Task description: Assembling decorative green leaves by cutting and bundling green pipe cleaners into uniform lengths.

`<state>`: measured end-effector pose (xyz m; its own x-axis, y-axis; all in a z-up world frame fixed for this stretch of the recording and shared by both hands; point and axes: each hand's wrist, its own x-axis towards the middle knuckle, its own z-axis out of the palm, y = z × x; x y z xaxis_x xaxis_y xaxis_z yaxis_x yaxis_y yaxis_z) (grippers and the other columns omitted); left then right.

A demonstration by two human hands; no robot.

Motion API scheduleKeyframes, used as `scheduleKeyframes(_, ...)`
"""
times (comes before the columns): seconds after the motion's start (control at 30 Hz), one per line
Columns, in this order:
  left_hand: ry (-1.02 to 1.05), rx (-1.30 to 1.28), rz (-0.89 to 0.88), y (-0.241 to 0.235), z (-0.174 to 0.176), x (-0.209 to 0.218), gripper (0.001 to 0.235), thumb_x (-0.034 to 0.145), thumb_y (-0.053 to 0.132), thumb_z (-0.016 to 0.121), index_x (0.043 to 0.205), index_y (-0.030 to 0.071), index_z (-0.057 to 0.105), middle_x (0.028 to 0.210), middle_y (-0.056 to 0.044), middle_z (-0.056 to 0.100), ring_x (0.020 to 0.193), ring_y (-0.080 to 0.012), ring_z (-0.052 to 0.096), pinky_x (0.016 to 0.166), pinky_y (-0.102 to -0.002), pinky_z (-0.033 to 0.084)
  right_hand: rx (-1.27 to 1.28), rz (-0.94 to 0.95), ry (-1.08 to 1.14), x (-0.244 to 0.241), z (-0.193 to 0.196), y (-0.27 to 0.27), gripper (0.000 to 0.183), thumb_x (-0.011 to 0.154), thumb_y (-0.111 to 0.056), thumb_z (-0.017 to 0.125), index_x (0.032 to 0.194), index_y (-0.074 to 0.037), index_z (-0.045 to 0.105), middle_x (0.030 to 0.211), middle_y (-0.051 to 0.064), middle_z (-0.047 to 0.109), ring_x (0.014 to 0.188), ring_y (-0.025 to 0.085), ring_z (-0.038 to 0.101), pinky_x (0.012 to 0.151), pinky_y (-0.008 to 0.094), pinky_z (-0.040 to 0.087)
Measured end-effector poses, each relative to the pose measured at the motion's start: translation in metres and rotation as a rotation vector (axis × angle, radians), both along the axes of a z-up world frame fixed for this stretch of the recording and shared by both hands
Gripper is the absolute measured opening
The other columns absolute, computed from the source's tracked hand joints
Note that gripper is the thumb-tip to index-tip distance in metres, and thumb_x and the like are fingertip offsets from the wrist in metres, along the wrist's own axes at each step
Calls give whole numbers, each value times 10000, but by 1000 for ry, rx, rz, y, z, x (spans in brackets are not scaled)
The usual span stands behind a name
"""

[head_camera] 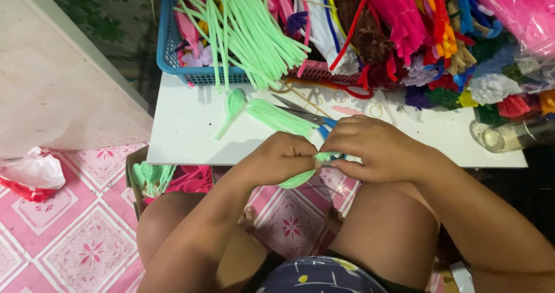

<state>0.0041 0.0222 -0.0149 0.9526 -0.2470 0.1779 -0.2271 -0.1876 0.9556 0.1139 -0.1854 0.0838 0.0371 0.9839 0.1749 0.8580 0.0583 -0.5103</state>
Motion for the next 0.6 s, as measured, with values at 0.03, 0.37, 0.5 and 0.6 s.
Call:
scheduleKeyframes(0.03, 65, -84, -23, 0, -3, 0, 170, 920, 161, 636, 798, 96, 735, 711, -49, 661, 792, -177, 631, 871, -405, 509, 50, 12, -137, -1, -3, 0, 169, 988, -247, 611, 999, -96, 687, 870, 104, 674, 852, 356, 680, 732, 492, 544)
scheduleKeyframes(0.37, -611, 955, 160, -19, 28, -13, 129, 831, 102, 658, 887, 77, 771, 814, -107, 746, 1185, -346, 630, 1108, -810, 172, -397, -332, 472, 17, -74, -10, 175, 907, -234, 700, 805, -127, 793, 705, 39, 781, 731, 181, 743, 672, 384, 574)
scheduleKeyframes(0.5, -716, 866, 334, -11, 20, -3, 143, 886, 122, 651, 960, 98, 770, 1010, -98, 758, 1315, -362, 539, 1091, -821, 170, -90, -430, 876, 13, -114, -15, 129, 897, -100, 720, 802, -14, 742, 686, 58, 702, 698, 140, 658, 661, 318, 532)
scheduleKeyframes(0.6, -550, 804, 661, 0, 22, 1, 699, 745, 215, 880, 1357, 37, 595, 1592, -238, 378, 1428, -453, 401, 1081, -801, 228, 292, -505, 677, 3, -126, -16, 105, 863, -47, 782, 865, -12, 683, 743, 28, 625, 735, 141, 596, 717, 319, 506)
